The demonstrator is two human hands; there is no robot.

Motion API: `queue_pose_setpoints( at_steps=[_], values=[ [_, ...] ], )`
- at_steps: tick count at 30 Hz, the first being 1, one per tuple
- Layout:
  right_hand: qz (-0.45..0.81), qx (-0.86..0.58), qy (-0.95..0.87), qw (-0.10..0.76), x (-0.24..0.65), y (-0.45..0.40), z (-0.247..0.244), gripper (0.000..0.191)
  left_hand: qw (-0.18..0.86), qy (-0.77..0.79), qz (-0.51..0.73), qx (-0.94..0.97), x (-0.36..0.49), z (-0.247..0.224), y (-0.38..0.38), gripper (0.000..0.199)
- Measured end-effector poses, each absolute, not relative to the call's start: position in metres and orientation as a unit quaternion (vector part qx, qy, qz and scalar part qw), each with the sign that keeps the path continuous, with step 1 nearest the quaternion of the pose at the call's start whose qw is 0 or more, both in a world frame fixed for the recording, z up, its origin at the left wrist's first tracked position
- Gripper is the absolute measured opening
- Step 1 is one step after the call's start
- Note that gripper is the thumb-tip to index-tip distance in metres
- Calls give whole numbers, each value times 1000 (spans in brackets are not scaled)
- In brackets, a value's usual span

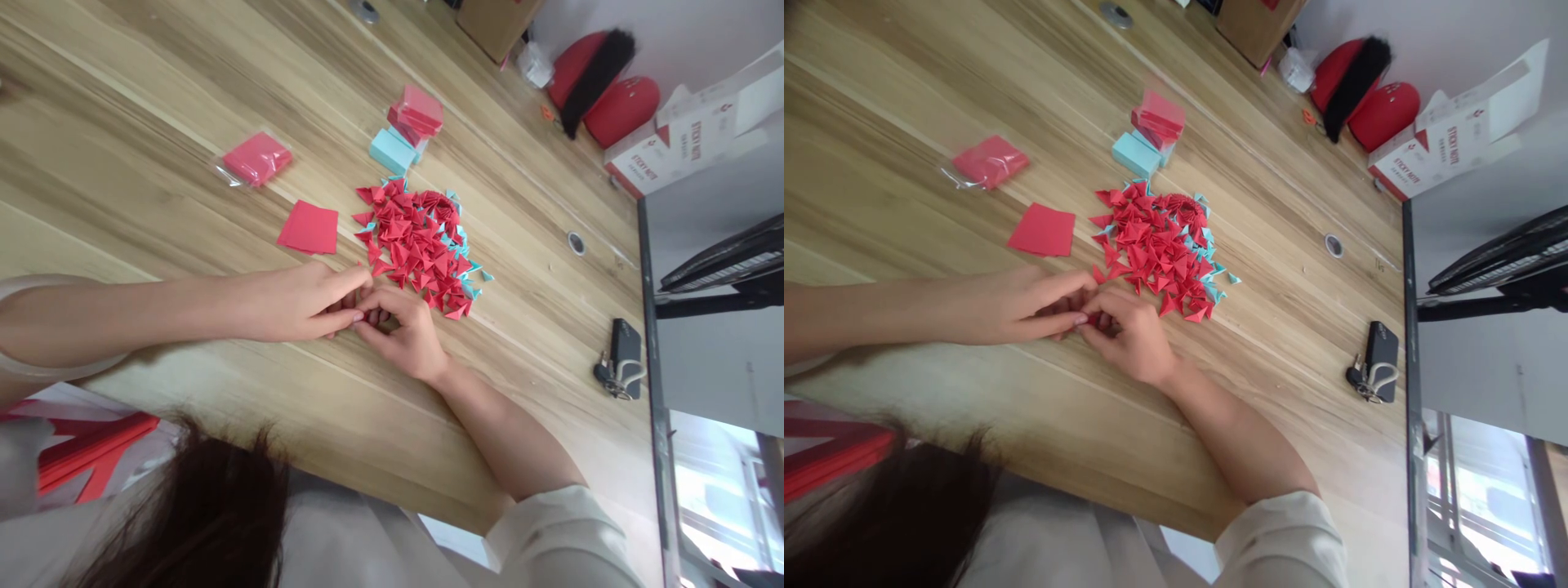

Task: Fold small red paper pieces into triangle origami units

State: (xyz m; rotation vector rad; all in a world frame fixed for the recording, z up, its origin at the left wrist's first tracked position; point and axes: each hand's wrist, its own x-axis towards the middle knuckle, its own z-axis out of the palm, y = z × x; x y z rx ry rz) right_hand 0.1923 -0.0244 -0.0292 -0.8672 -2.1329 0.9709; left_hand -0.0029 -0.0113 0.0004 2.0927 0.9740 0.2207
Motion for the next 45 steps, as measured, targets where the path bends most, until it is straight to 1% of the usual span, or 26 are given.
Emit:
queue_pose_setpoints(
  at_steps=[45],
  values=[
    [371, -327, -811, 312, 192, -25, -29, 5, 390, 374, 96, 836, -3, 2, -12, 10]
  ],
)
